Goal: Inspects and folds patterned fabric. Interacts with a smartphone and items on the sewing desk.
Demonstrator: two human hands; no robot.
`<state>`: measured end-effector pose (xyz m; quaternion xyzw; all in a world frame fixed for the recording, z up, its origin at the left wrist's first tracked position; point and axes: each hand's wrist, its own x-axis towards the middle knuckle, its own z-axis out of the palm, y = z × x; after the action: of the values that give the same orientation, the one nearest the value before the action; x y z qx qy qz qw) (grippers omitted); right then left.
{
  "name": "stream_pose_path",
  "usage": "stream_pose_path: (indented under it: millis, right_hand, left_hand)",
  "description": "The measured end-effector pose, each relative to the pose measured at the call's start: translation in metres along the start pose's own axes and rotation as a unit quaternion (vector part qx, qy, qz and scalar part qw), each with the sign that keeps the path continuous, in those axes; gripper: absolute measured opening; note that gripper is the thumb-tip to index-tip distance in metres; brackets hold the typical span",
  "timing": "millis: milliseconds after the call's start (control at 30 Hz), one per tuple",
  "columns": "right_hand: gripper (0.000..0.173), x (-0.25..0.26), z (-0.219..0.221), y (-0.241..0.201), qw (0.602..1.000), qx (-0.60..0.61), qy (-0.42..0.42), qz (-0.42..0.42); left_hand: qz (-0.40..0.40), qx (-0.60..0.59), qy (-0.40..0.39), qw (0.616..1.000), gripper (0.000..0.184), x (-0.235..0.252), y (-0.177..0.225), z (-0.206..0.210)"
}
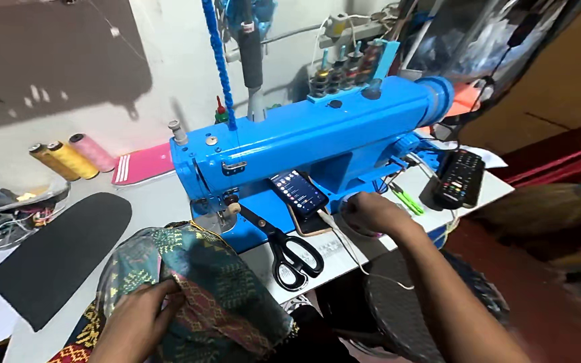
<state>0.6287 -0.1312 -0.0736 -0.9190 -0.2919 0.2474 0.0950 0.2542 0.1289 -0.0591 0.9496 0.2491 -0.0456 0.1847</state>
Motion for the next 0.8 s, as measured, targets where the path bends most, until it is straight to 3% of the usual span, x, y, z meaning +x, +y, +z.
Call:
stream_pose_path:
  millis: [167, 467, 567, 667, 733, 800]
  right_hand:
    - [0.031, -0.005, 0.008, 0.001, 0.999, 0.009, 0.017, 0.027]
    - [0.024, -0.014, 0.014, 0.03, 0.974, 0.112, 0.195, -0.029]
    - [0.033, -0.02, 0.022, 0.036, 0.945, 0.166, 0.268, -0.08]
    - [0.029, -0.032, 0.032, 0.014, 0.904, 0.262, 0.304, -0.147]
    - [0.023, -0.042, 0.041, -0.02, 0.863, 0.357, 0.283, -0.217]
    - [0.018, -0.057, 0.055, -0.063, 0.825, 0.444, 0.206, -0.284]
  left_hand:
    - [-0.033, -0.046, -0.012, 0.998, 0.028, 0.001, -0.003, -0.002]
    - [-0.024, -0.171, -0.046, 0.984, 0.015, 0.005, -0.015, -0.006]
    - [0.006, -0.185, -0.013, 0.983, 0.016, 0.005, -0.015, -0.001]
    - [-0.07, -0.17, -0.065, 0.981, 0.025, 0.005, -0.001, -0.014]
    - [-0.085, -0.176, -0.075, 0.978, 0.028, 0.007, 0.002, -0.018]
    - [-0.098, -0.188, -0.082, 0.974, 0.03, 0.009, 0.003, -0.021]
